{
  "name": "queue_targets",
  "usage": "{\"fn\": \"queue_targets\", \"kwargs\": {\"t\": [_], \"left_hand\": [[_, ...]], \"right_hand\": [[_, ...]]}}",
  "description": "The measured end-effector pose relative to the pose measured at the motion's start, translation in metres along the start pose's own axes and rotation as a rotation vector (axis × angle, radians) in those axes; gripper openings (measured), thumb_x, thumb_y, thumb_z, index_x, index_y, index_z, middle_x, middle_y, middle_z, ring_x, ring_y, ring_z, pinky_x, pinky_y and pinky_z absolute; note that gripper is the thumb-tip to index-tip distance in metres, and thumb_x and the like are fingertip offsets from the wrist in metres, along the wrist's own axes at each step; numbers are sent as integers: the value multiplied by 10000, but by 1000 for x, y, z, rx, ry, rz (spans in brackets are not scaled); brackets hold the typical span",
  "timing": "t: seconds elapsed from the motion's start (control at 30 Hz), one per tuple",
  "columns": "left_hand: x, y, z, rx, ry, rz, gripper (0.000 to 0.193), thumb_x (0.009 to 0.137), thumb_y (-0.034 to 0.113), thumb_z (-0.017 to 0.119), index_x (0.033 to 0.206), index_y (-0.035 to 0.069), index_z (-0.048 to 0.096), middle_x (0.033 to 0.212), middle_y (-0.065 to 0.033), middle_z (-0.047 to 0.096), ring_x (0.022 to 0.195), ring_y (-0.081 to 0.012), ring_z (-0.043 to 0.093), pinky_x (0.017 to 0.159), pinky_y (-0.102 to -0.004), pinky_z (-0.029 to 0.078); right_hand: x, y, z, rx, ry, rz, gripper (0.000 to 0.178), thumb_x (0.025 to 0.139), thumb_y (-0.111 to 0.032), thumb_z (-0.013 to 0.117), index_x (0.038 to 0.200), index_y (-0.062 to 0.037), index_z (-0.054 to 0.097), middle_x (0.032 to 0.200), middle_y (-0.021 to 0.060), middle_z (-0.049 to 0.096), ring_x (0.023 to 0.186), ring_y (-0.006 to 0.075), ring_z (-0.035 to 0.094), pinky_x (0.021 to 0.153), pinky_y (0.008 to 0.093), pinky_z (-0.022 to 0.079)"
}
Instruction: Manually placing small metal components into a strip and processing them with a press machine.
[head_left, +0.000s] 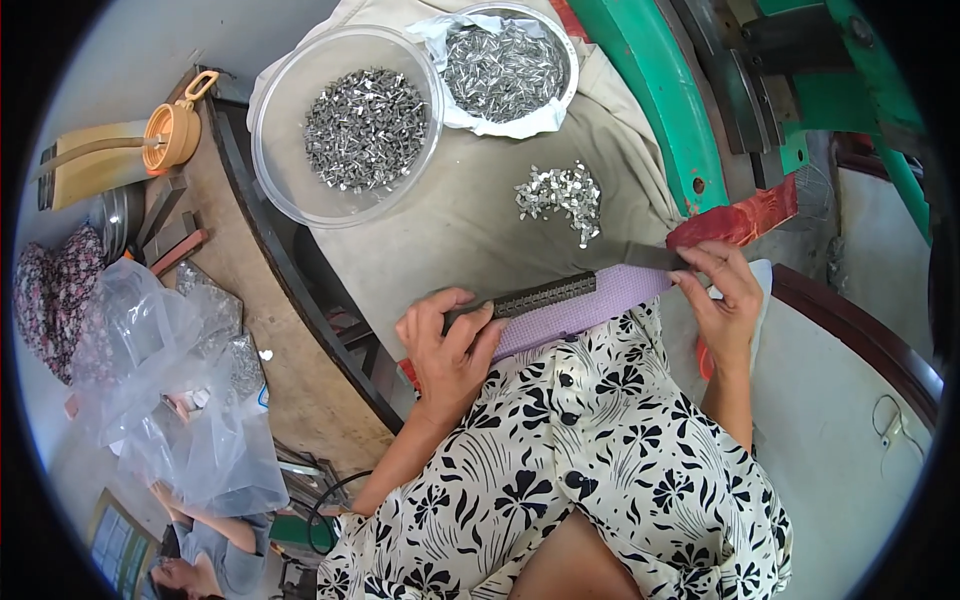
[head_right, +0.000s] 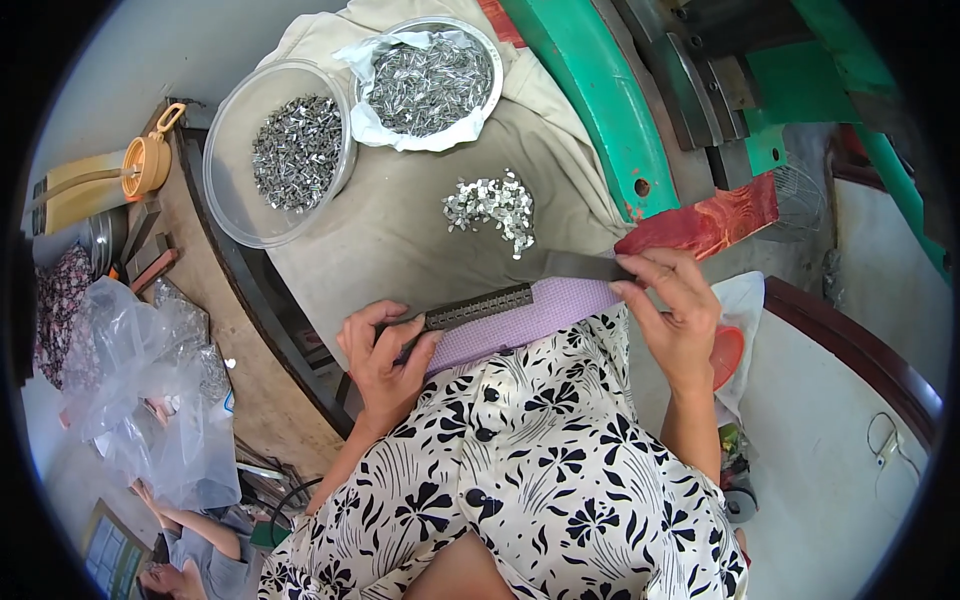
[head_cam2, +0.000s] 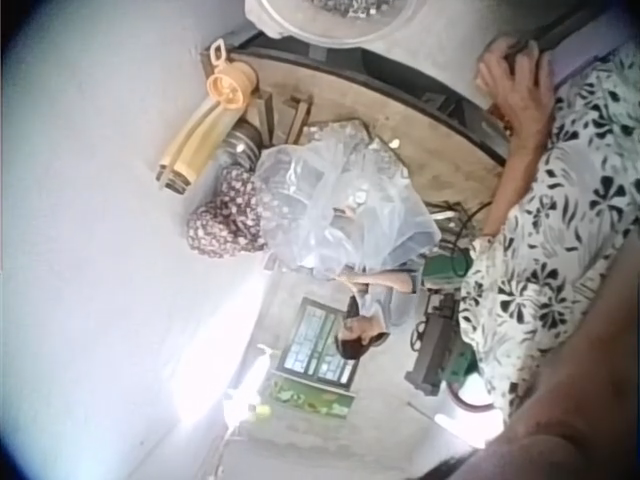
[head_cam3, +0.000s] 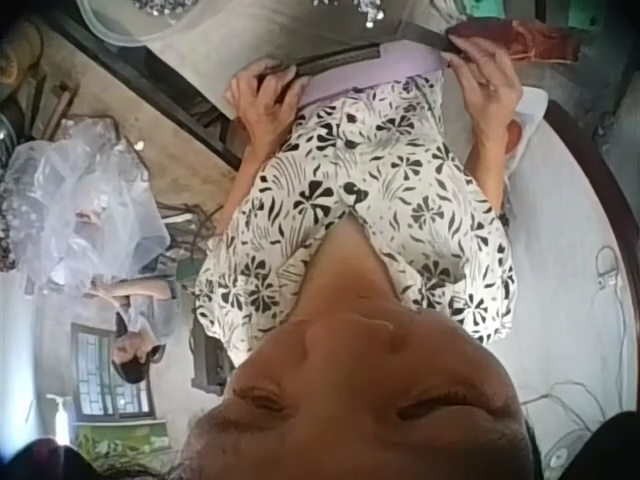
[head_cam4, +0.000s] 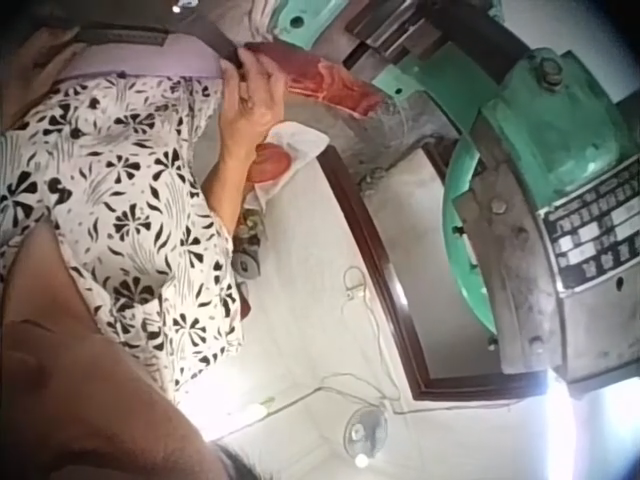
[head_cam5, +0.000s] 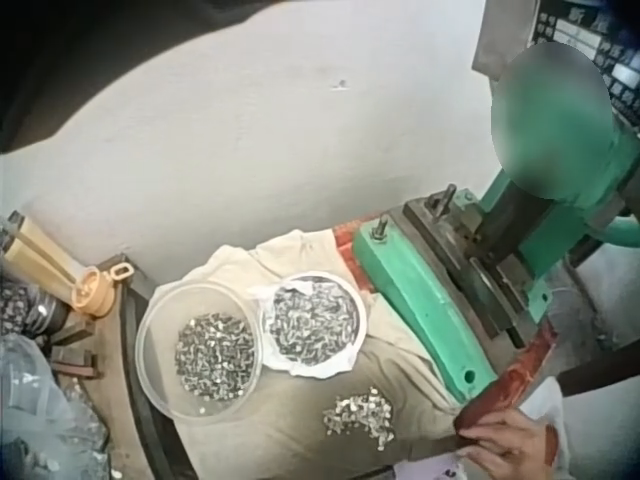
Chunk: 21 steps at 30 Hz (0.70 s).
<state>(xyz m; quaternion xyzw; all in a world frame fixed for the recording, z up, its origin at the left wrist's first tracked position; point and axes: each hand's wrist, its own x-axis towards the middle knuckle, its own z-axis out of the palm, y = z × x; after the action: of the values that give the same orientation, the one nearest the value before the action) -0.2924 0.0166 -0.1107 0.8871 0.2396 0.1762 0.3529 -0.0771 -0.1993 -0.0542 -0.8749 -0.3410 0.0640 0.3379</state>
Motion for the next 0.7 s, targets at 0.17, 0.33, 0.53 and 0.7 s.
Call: {"fn": "queue_targets", "kwargs": {"t": [0.17, 0.33, 0.53, 0.7], "left_hand": [[-2, 0, 1, 3, 12, 5, 270, 701, 146, 835, 940, 124, 712, 1083, -38, 628, 971, -221, 567, 850, -362, 342], [-2, 0, 0, 10, 16, 14, 267, 704, 151, 834, 940, 125, 713, 1091, -38, 626, 984, -222, 569, 859, -362, 342], [6, 3, -10, 19, -83, 9, 289, 728, 128, 811, 984, 97, 681, 1114, -72, 619, 988, -241, 574, 864, -374, 366], [5, 2, -16, -291, -90, -232, 136, 837, 98, 727, 909, 38, 628, 1147, -133, 595, 1001, -282, 572, 856, -408, 409]], "right_hand": [[9, -15, 14, -2, -71, -94, 304, 686, -35, 827, 980, -29, 748, 936, 80, 670, 846, 240, 645, 714, 335, 515], [15, -29, 24, 2, -156, -175, 281, 707, -52, 816, 979, -43, 746, 933, 74, 665, 828, 245, 639, 719, 340, 511], [19, -39, 36, 36, -244, -254, 289, 737, -45, 790, 1020, -49, 730, 956, 63, 639, 865, 236, 630, 725, 342, 526], [21, -44, 44, 37, -320, -296, 305, 722, -45, 793, 1021, -45, 731, 964, 66, 641, 855, 241, 628, 726, 341, 521]]}}
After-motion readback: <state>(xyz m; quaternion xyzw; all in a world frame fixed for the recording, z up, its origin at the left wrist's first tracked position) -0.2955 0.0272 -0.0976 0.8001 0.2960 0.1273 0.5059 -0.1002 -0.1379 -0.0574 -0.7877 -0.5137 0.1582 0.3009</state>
